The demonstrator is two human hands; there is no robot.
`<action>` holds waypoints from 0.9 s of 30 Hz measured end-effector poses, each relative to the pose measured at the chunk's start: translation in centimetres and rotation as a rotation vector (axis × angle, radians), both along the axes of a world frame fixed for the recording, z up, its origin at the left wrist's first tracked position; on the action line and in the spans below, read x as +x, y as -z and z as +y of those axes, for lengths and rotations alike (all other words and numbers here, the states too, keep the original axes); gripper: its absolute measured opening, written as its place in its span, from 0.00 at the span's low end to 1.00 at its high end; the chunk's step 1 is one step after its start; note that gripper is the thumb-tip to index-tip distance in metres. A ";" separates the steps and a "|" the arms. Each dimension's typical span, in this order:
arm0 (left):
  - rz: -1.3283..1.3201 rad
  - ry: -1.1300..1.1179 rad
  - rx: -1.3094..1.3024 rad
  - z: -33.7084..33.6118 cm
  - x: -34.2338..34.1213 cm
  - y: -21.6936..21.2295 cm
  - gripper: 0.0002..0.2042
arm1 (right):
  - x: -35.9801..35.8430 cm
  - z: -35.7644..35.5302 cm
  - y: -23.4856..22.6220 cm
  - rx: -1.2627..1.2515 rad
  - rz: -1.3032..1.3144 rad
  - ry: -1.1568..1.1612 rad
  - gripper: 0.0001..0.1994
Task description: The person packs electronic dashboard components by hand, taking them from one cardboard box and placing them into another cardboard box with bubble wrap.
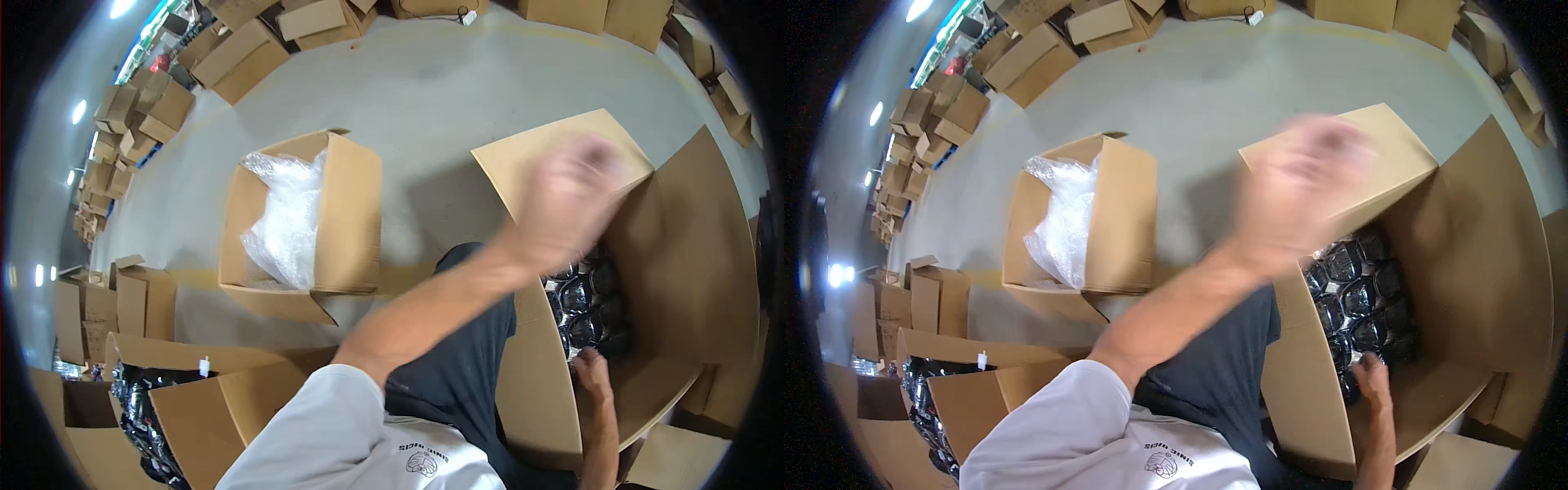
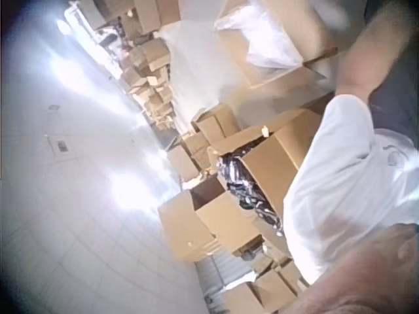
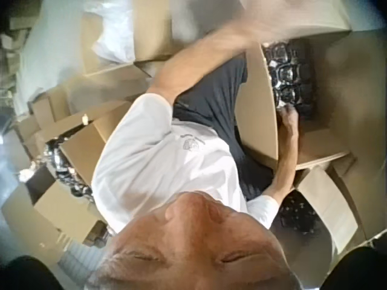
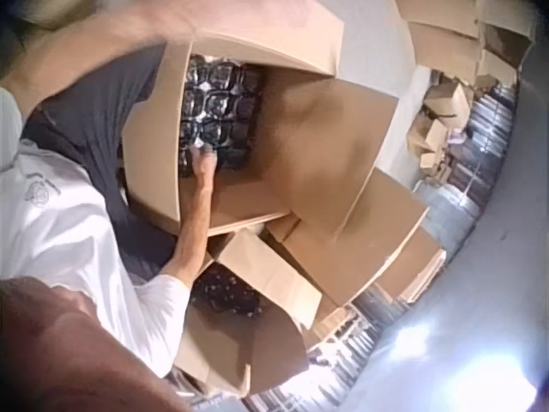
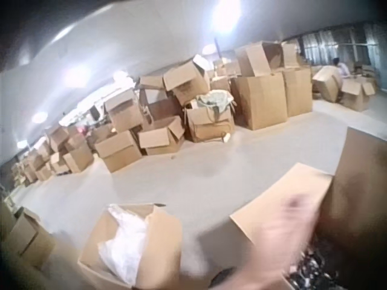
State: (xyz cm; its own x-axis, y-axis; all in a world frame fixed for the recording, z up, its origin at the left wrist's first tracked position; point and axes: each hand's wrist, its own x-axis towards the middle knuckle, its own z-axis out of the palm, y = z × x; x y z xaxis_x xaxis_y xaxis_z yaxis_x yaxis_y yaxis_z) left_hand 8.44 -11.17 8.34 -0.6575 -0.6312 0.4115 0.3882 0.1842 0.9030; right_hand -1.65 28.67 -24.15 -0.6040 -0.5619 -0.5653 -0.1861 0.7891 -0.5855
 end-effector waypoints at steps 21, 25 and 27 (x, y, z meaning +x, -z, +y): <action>-0.365 -1.067 -0.638 -14.6 19.0 2.6 0.11 | 2.2 -9.9 -21.1 -0.416 0.306 0.060 0.15; -0.192 -0.647 -0.772 -2.9 11.2 2.7 0.08 | 6.5 -16.7 -29.5 -0.735 0.019 0.115 0.26; -0.086 -0.469 -0.731 1.2 10.1 3.3 0.09 | 8.3 -19.3 -32.3 -0.854 0.065 0.011 0.36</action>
State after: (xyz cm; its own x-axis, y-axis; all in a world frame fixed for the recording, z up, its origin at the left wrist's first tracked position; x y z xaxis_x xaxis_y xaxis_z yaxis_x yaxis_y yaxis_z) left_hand 18.55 -9.93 4.99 -0.4432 -0.4421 0.7798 0.0626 0.8525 0.5190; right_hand 6.61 9.41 8.19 -0.6281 -0.7735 0.0851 -0.2348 0.0842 -0.9684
